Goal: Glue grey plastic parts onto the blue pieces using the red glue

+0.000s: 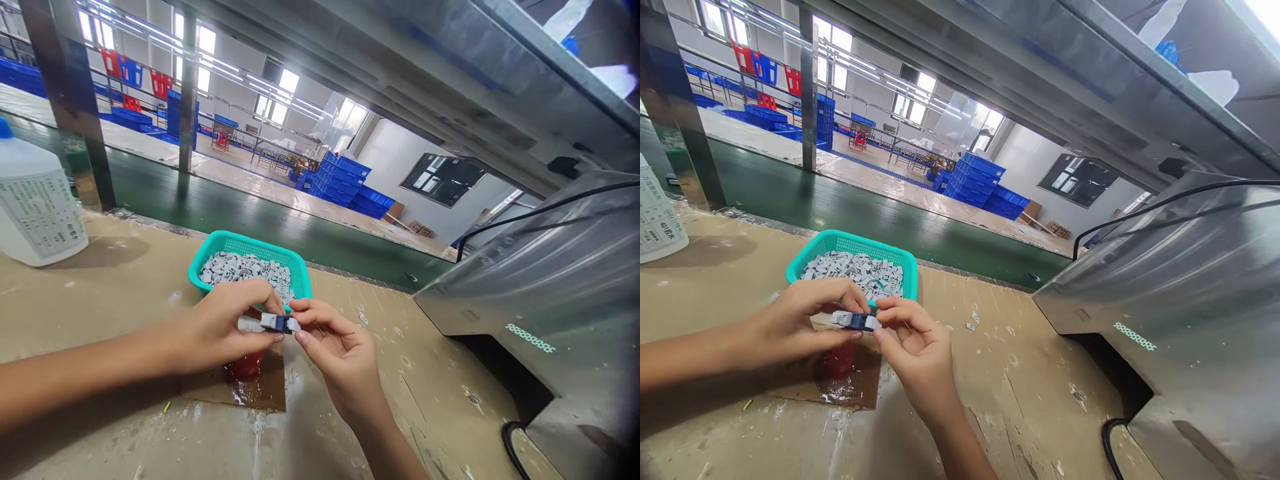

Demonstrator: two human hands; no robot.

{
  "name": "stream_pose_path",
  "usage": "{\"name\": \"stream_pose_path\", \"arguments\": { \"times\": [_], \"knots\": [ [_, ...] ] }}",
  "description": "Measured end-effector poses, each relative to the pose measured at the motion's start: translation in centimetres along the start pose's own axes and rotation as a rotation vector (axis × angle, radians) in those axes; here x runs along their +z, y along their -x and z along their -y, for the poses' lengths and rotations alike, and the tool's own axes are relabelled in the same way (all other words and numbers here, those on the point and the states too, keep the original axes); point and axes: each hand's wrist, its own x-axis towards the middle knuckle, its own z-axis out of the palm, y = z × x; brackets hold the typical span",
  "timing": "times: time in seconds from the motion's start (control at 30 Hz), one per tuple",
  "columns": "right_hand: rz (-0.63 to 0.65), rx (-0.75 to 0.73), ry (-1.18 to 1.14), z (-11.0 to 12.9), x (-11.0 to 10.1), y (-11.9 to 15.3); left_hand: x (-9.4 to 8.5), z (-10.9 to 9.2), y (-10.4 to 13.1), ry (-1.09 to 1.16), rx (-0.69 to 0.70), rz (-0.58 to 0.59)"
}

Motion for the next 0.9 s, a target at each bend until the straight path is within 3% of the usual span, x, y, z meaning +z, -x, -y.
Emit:
{"name": "stream_pose_path", "arguments": {
  "times": [0.27,0.5,0.57,0.63,0.73,0.8,0.9],
  "knots": [
    [-0.001,-0.145,0.166,-0.2,0.3,0.3,0.4,-0.1,0.2,0.044,0.023,-0.018],
    [0.067,-0.517,0.639,-0.3,1.0,1.6,0.3,-0.6,0.2,0.12,-0.117,-0.127],
    [0.13,-0.467,0.672,0.0,1.2,1.9,0.3,-1.0,-0.2,0.331,-0.196,-0.162],
    [0.195,-0.338,0.625,0.1,1.1,1.9,0.2,-1.2,-0.9,0.686,-0.344,-0.21],
    [0.14,-0.191,0.449,-0.3,0.3,1.3,-0.4,-0.9,-1.9,1.11,-0.658,-0.352],
    [0.034,-0.129,0.348,-1.1,-0.5,0.6,-1.2,-0.3,-2.3,1.183,-0.79,-0.44],
    [-0.043,-0.048,0.302,-2.3,-1.6,-0.4,-2.5,0.7,-2.5,1.185,-0.748,-0.416]
  ]
}}
